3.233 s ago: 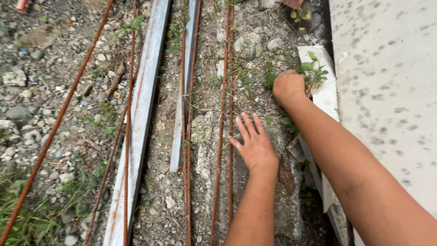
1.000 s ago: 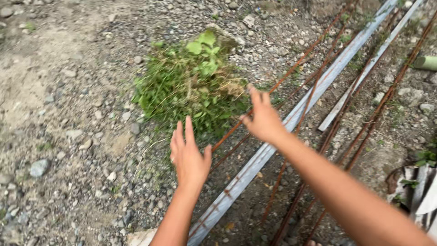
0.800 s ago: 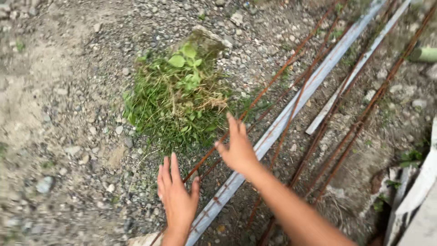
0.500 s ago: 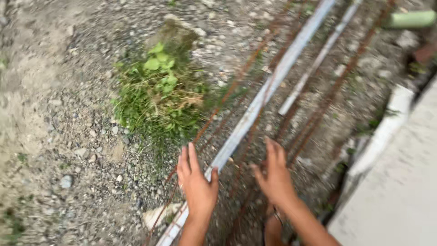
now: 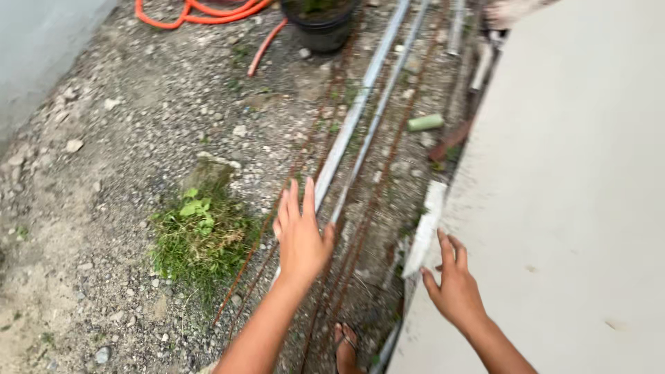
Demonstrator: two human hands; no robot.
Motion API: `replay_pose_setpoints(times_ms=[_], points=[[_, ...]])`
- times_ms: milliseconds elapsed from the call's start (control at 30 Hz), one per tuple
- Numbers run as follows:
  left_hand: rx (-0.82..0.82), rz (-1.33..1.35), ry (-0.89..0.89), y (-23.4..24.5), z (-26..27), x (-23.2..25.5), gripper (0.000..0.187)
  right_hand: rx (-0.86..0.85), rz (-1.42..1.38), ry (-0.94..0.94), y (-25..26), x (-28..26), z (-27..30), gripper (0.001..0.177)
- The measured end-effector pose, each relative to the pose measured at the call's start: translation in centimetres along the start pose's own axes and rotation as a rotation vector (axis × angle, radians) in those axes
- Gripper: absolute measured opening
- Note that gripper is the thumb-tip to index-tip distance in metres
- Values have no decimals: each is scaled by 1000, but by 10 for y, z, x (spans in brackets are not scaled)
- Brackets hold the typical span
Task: The person pulls weeds from a gravel and dirt area by hand, gathering the plants into a pile and clearing space around metal rebar rods.
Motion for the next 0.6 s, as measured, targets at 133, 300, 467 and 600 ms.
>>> replay_pose_setpoints(times_ms=[133, 300, 467, 600], points=[[-47, -34, -41, 23, -4, 66, 99, 94, -13, -16, 68, 27, 33, 91], [-56, -68, -36, 23, -12, 108, 99, 181, -45, -82, 114, 41, 43, 87], [-83, -88, -62, 7, -25, 129, 101, 221, -79, -129, 142, 45, 29, 88], [-125, -99, -15, -19, -60, 119, 102, 254, -71, -113, 156, 48, -10, 90]])
Point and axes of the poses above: each hand's wrist, its own z-axis away from the middle knuckle, its own y-axis out of the back of the hand, x = y × z, the point moved 10 cm from there along -z, towards the middle knuckle, and after that the axes turned 1 degree about -y, right-handed, at the moved point
